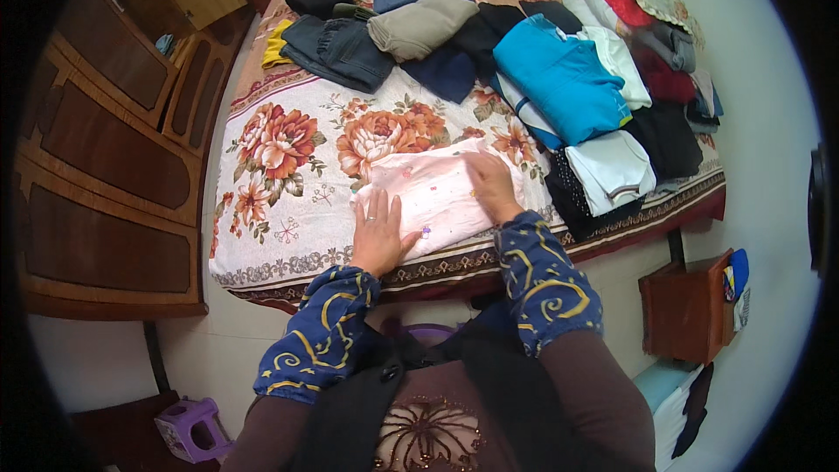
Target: The person folds a light pink floral shirt on a bed, smoothing and aligning the fabric before folding it into a compact rectangle. They then pick up a pair of dark blue shorts and begin folding them similarly.
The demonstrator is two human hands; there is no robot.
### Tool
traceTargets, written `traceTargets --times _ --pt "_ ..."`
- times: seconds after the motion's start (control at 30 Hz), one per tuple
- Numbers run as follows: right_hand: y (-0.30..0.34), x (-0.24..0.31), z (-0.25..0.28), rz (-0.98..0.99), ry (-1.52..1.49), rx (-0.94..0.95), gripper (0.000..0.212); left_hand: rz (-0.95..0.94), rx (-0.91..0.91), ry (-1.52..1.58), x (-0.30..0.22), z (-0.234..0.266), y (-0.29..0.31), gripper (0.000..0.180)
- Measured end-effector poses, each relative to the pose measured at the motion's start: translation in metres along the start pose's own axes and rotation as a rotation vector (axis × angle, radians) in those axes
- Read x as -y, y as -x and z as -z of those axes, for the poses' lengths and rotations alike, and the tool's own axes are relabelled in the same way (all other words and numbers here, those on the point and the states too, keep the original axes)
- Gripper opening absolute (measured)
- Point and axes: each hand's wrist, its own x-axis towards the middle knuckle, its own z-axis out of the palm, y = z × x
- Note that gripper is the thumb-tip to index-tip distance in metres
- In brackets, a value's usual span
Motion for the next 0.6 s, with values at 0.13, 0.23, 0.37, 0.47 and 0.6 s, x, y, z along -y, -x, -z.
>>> traceTargets --times 0.13,0.23,0.37,0.47,0.6 --pt "-0.007 -0.002 0.002 -0.307 0.047 -0.26 0.017 0.113 -0.071 0.077 0.001 0.008 -0.007 0.057" --pt "-0.016 0.013 -0.007 -0.199 0.268 -0.229 0.019 0.189 -0.215 0.187 0.005 0.018 -0.038 0.044" --pt "-0.03 0.024 -0.02 -0.257 0.389 -0.118 0.019 0.171 -0.351 0.166 0.019 0.012 -0.082 0.037" --pt "-0.037 0.028 -0.021 -0.361 0.344 -0.028 0.019 0.2 -0.315 0.246 0.021 -0.002 -0.101 0.022" --pt "-0.031 0.004 -0.028 -0.339 0.287 -0.074 0.022 0.237 -0.23 0.357 0.02 -0.014 -0.11 0.009"
